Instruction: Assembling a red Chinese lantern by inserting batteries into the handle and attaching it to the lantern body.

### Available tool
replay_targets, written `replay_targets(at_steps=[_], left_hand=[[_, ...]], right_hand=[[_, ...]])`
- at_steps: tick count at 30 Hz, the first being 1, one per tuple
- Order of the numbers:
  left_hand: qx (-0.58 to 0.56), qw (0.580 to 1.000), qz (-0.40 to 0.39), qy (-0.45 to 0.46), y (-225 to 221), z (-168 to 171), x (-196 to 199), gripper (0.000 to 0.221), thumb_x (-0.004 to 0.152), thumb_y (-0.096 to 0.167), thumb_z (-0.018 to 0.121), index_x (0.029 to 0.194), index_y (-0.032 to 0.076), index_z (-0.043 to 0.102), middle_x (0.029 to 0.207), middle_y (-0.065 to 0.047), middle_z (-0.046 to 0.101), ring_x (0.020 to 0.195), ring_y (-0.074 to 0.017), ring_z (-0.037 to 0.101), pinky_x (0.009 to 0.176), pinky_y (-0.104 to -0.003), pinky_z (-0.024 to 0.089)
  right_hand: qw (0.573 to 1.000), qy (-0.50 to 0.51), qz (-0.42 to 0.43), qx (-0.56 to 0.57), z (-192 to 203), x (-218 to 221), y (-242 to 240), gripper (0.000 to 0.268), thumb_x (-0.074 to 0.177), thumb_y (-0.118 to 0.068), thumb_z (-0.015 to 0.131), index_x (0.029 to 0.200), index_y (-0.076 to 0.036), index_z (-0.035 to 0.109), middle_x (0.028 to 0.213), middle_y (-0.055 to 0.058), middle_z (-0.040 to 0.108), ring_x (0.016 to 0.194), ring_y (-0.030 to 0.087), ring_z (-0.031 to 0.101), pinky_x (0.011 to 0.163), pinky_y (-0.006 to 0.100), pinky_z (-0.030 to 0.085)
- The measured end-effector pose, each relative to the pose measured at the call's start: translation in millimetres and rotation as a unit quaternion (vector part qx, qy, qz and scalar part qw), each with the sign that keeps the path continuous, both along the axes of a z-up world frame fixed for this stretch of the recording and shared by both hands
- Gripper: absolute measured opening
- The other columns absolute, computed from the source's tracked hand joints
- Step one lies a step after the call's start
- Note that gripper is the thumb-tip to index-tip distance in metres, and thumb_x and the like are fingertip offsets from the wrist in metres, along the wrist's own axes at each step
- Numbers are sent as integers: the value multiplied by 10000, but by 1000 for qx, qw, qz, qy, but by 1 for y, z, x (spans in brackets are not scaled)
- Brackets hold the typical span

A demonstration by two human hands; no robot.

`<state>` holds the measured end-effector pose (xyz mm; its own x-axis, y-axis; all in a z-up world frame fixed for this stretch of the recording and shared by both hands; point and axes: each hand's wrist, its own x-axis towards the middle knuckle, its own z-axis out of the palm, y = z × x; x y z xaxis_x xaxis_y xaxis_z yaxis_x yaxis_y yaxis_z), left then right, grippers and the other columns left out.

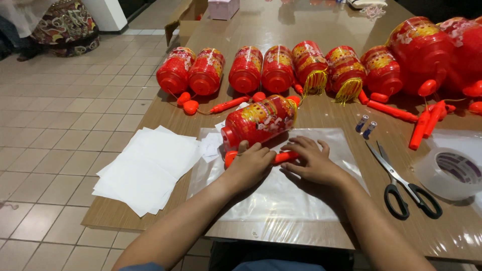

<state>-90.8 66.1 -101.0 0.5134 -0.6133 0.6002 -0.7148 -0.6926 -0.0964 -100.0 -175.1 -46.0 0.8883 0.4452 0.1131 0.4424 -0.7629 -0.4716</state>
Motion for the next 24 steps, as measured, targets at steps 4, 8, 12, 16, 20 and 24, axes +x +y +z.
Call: replay_targets(at_steps=[4, 8, 12, 16, 20, 24], left_hand=[[-66, 996, -26, 46, 8, 30, -15, 282, 908, 302, 625, 1111, 107, 643, 911, -67, 633, 844, -272, 617, 818, -432, 386], [-91, 993, -54, 57, 11, 37, -17, 308, 941, 312, 613, 1168, 104, 617, 958, -82, 632, 849, -291, 626, 827, -432, 369], [-84, 995, -44, 22, 13, 22, -2, 325, 971, 459, 569, 1114, 172, 620, 914, -12, 621, 847, -209, 615, 857, -395, 367], [-96, 991, -33, 83, 14, 31, -7, 308, 1037, 447, 493, 1054, 182, 649, 859, -1, 658, 886, -193, 616, 891, -400, 325], [-83, 987, -11, 136, 15, 47, -15, 352, 1061, 465, 423, 1062, 192, 644, 899, -10, 683, 947, -190, 614, 910, -429, 302], [-71, 981, -59, 169, 19, 39, -9, 353, 989, 441, 549, 1190, 151, 558, 990, -69, 628, 932, -291, 618, 832, -457, 340]], right_hand=[[998, -18, 18, -64, -7, 4, 4, 366, 984, -471, 593, 1284, -267, 637, 1303, 52, 618, 1359, 292, 467, 1152, 640, 63], [995, -60, 70, 35, 21, -16, 11, 249, 947, -334, 660, 1149, -201, 721, 956, 66, 766, 1014, 290, 724, 937, 456, 430], [995, 5, 45, 90, 16, -10, 7, 348, 907, -283, 707, 1232, -158, 721, 1031, 177, 768, 1042, 414, 706, 909, 511, 514], [998, -42, 29, 45, 3, 2, 1, 379, 874, -320, 732, 1242, -227, 728, 964, 110, 755, 958, 378, 713, 836, 483, 542], [997, -25, 18, 73, 11, -8, 9, 369, 860, -312, 761, 1212, -201, 752, 938, 115, 770, 915, 363, 731, 817, 467, 550], [987, 75, 10, 143, 28, -28, 20, 338, 852, -313, 778, 1169, -196, 787, 906, 100, 797, 842, 268, 717, 772, 403, 569]])
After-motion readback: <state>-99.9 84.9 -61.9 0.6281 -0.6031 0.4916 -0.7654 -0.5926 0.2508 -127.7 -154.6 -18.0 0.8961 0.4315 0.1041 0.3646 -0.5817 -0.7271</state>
